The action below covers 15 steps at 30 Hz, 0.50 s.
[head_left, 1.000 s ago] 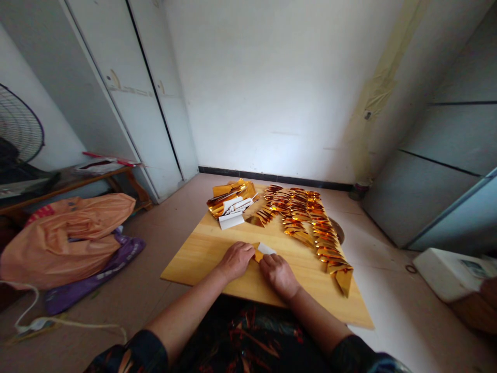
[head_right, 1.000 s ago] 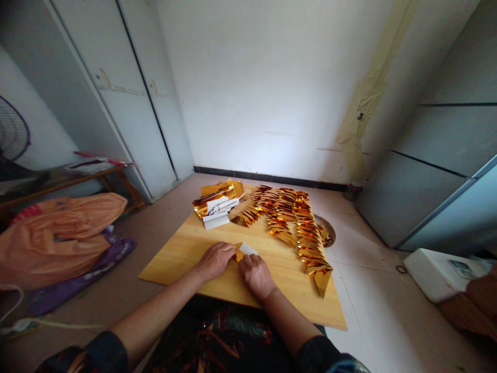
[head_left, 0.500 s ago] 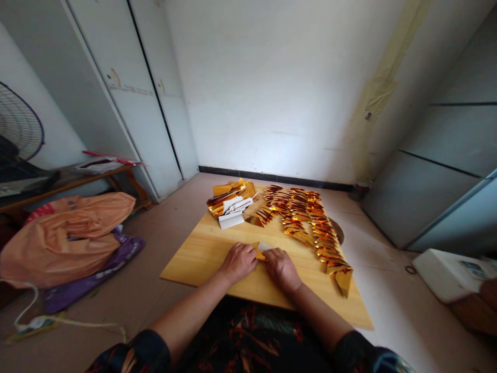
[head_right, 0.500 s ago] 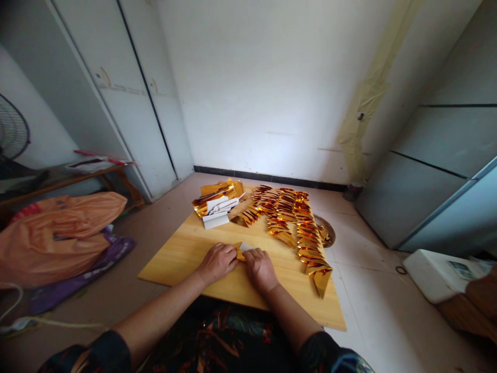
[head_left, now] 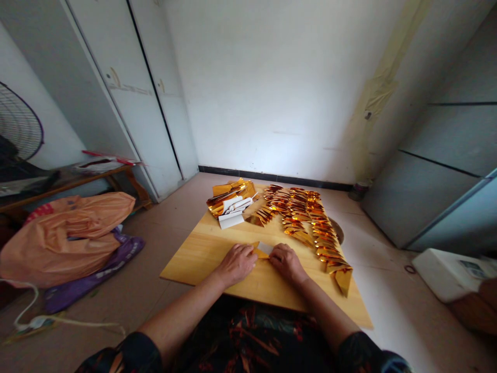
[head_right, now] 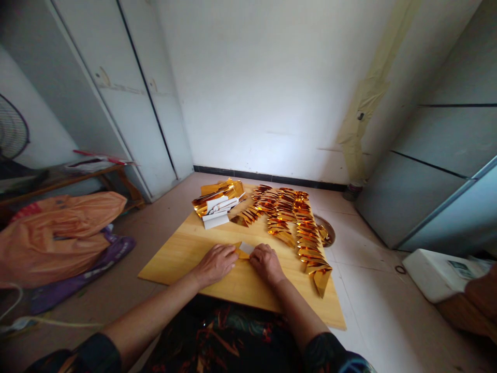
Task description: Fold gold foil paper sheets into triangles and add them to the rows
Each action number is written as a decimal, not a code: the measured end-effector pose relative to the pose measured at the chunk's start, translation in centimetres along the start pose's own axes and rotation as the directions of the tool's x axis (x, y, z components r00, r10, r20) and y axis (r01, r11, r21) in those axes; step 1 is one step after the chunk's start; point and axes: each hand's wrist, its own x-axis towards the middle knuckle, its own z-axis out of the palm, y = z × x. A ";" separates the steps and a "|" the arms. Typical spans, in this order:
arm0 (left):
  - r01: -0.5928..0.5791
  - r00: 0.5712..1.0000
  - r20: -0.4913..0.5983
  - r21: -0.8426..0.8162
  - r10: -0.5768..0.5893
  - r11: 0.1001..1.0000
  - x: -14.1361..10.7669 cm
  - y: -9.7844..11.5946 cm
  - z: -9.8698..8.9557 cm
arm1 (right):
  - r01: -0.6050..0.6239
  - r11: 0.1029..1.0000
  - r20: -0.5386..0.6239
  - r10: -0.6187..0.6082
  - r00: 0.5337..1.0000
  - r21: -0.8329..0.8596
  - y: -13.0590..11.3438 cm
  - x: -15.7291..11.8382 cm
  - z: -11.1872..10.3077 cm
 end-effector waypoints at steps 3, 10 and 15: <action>-0.022 1.000 -0.001 -0.001 0.022 1.000 -0.2 -0.1 0.1 | -0.034 0.999 0.007 0.034 0.999 -0.015 -0.1 0.3 0.0; -0.048 0.999 0.000 -0.003 0.048 0.999 -0.2 -0.1 -0.2 | -0.194 0.974 0.040 0.200 0.979 -0.117 -0.5 1.3 0.3; -0.069 0.997 0.027 0.059 0.068 0.996 0.0 -0.2 -0.1 | -0.284 0.935 0.032 0.297 0.954 -0.211 -1.0 1.9 0.7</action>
